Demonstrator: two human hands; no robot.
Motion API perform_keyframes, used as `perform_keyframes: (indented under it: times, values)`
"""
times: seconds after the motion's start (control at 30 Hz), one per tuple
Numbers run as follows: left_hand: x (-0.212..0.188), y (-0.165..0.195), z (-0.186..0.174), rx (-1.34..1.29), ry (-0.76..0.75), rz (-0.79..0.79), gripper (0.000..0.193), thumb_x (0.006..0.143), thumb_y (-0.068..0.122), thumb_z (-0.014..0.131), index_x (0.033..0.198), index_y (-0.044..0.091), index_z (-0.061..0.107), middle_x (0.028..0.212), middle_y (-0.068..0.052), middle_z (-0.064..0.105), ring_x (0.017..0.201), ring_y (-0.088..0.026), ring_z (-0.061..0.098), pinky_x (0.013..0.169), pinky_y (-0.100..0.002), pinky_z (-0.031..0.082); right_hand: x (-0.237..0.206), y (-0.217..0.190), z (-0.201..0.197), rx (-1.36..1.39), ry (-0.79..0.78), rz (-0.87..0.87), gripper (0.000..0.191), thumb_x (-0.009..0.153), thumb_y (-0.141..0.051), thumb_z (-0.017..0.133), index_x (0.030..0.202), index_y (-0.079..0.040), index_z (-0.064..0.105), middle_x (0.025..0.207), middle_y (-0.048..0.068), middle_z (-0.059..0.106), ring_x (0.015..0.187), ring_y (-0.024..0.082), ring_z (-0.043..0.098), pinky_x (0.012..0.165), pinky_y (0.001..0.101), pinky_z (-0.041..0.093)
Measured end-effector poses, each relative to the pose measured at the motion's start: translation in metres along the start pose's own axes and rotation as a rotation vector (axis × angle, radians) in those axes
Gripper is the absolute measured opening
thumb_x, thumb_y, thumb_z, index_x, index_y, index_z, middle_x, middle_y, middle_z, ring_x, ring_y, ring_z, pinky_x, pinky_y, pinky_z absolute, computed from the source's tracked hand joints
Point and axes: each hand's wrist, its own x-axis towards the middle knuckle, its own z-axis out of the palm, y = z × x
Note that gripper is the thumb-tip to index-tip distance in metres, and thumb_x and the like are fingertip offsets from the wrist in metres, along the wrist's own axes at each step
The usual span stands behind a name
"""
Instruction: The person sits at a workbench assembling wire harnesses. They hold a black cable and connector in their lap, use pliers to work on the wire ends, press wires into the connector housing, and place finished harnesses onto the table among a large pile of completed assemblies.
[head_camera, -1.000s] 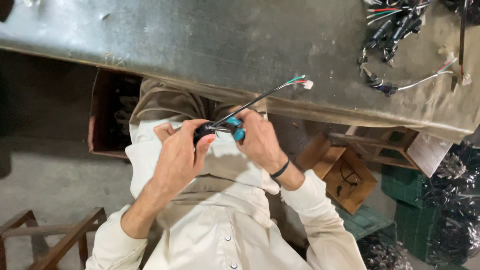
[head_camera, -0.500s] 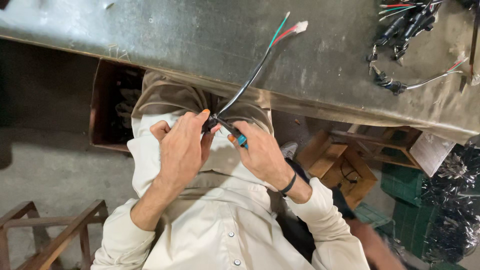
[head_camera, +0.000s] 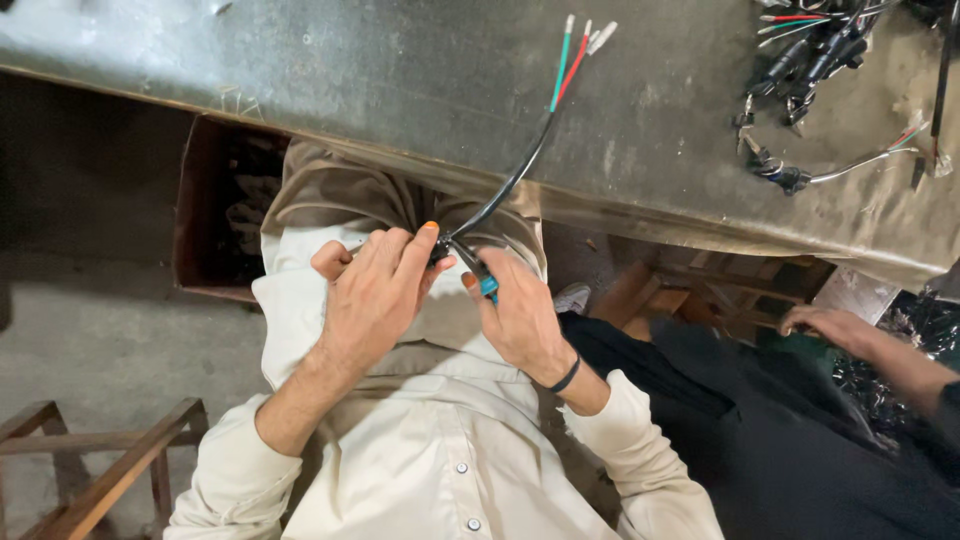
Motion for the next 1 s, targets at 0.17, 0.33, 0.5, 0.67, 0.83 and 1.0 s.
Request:
perform_keyframes:
  times: [0.17, 0.33, 0.5, 0.67, 0.83, 1.0]
  values:
    - [0.001, -0.001, 0.001, -0.021, -0.020, 0.034, 0.038, 0.103, 0.036, 0.072, 0.126, 0.007, 0.063, 0.084, 0.003, 0.051, 0.079, -0.014, 0.054, 0.077, -0.037, 0.026, -0.001, -0.002, 0.000, 0.062, -0.111, 0.254, 0.028, 0.100, -0.020, 0.067, 0.119, -0.003, 0.057, 0.086, 0.020, 0.068, 0.078, 0.039, 0.066, 0.067, 0.0428, 0.051]
    - [0.001, 0.000, 0.003, -0.150, 0.006, -0.010, 0.038, 0.098, 0.033, 0.076, 0.127, 0.011, 0.062, 0.083, 0.003, 0.052, 0.080, -0.016, 0.055, 0.078, -0.038, 0.025, 0.001, -0.005, -0.009, 0.274, -0.225, 0.346, 0.029, 0.100, -0.022, 0.064, 0.121, -0.002, 0.060, 0.087, 0.018, 0.067, 0.076, 0.032, 0.066, 0.072, 0.0374, 0.052]
    - [-0.002, 0.000, 0.000, -0.249, 0.056, -0.033, 0.044, 0.093, 0.031, 0.081, 0.127, 0.012, 0.060, 0.084, 0.003, 0.054, 0.078, -0.016, 0.054, 0.081, -0.040, 0.023, 0.002, -0.007, -0.017, 0.315, -0.172, 0.230, 0.032, 0.104, -0.022, 0.061, 0.127, 0.001, 0.058, 0.105, 0.016, 0.069, 0.093, 0.030, 0.070, 0.083, 0.0348, 0.054]
    - [-0.002, -0.001, 0.004, -0.232, 0.050, -0.024, 0.043, 0.096, 0.031, 0.082, 0.127, 0.012, 0.059, 0.085, 0.004, 0.054, 0.079, -0.016, 0.055, 0.081, -0.040, 0.023, 0.002, -0.007, -0.015, 0.186, -0.122, 0.094, 0.032, 0.103, -0.021, 0.063, 0.127, 0.000, 0.058, 0.109, 0.020, 0.068, 0.095, 0.037, 0.068, 0.083, 0.0384, 0.054]
    - [-0.005, 0.000, 0.010, -0.236, 0.042, -0.041, 0.041, 0.093, 0.024, 0.082, 0.125, 0.013, 0.059, 0.091, 0.003, 0.059, 0.082, -0.018, 0.056, 0.082, -0.040, 0.023, -0.001, -0.008, -0.008, 0.150, -0.249, 0.405, 0.031, 0.100, -0.025, 0.065, 0.123, -0.005, 0.061, 0.086, 0.019, 0.070, 0.080, 0.035, 0.072, 0.071, 0.0400, 0.054]
    - [-0.009, 0.000, 0.014, -0.312, 0.048, -0.069, 0.040, 0.091, 0.019, 0.083, 0.122, 0.013, 0.058, 0.097, 0.003, 0.064, 0.084, -0.017, 0.058, 0.083, -0.041, 0.023, -0.005, -0.003, -0.005, 0.241, -0.197, 0.301, 0.032, 0.101, -0.022, 0.063, 0.126, -0.003, 0.058, 0.097, 0.018, 0.072, 0.086, 0.034, 0.072, 0.075, 0.0394, 0.055]
